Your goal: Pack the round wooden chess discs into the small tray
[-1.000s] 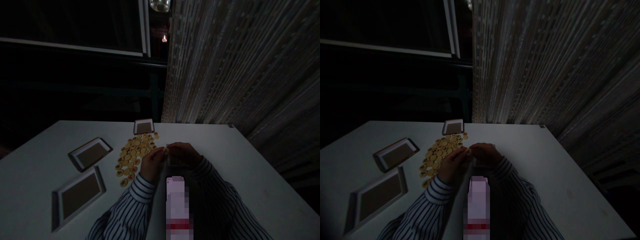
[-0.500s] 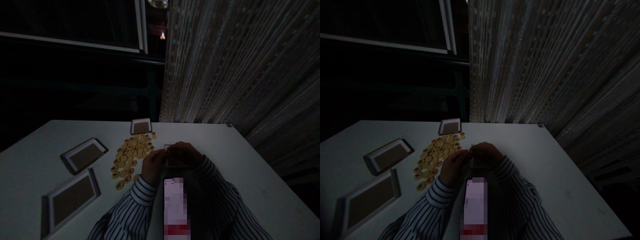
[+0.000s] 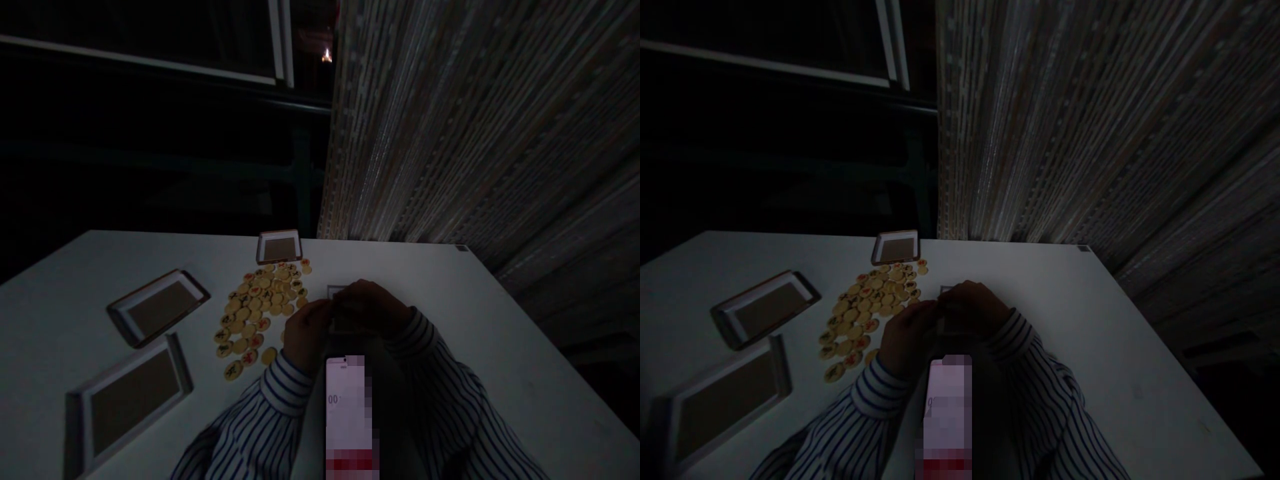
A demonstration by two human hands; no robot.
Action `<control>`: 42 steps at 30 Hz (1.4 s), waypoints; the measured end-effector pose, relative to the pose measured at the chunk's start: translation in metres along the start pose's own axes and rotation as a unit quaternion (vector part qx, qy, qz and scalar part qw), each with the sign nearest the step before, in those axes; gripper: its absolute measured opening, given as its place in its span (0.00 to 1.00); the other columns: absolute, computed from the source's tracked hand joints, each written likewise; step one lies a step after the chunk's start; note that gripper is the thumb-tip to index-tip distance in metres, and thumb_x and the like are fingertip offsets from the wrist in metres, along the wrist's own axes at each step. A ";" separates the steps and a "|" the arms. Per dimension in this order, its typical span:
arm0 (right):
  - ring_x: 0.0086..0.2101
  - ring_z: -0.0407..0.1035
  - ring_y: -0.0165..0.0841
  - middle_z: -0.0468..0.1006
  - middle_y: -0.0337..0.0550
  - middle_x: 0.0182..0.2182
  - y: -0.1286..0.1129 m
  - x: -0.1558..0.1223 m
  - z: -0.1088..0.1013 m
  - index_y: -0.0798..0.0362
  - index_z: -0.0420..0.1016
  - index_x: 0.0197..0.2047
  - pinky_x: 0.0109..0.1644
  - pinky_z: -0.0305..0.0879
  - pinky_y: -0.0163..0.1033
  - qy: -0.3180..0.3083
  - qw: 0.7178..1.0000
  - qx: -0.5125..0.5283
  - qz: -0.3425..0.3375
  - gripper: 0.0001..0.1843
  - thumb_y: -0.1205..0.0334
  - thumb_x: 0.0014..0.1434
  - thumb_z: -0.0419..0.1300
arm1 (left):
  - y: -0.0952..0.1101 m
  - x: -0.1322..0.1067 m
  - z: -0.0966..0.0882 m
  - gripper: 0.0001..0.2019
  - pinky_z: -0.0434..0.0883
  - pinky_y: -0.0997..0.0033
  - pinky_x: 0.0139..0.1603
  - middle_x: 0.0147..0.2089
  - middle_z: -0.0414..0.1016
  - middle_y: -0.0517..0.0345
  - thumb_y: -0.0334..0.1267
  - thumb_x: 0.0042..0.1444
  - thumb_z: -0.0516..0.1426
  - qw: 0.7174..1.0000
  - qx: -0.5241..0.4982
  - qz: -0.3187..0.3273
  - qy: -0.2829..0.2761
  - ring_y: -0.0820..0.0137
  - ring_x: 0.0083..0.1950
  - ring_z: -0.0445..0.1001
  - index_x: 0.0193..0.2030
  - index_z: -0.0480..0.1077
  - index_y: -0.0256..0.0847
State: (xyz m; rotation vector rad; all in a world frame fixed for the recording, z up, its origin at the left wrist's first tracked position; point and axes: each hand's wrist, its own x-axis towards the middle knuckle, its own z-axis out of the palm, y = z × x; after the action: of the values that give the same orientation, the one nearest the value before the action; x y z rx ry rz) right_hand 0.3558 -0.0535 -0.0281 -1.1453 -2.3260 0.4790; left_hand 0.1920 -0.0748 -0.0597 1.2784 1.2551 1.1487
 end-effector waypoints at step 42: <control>0.34 0.70 0.31 0.78 0.42 0.35 -0.004 -0.007 -0.022 0.50 0.75 0.38 0.36 0.60 0.34 -0.149 0.975 -0.137 0.095 0.10 0.62 0.53 0.56 | -0.033 0.004 -0.004 0.14 0.72 0.66 0.42 0.42 0.76 0.52 0.40 0.52 0.51 0.973 0.212 0.084 -0.020 0.67 0.41 0.74 0.42 0.72 0.38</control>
State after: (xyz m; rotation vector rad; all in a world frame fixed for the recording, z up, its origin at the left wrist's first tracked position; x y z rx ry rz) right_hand 0.3698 -0.0591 -0.0101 -1.5267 -2.6134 0.4309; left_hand 0.1852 -0.0707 -0.0919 1.7435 1.4327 0.9947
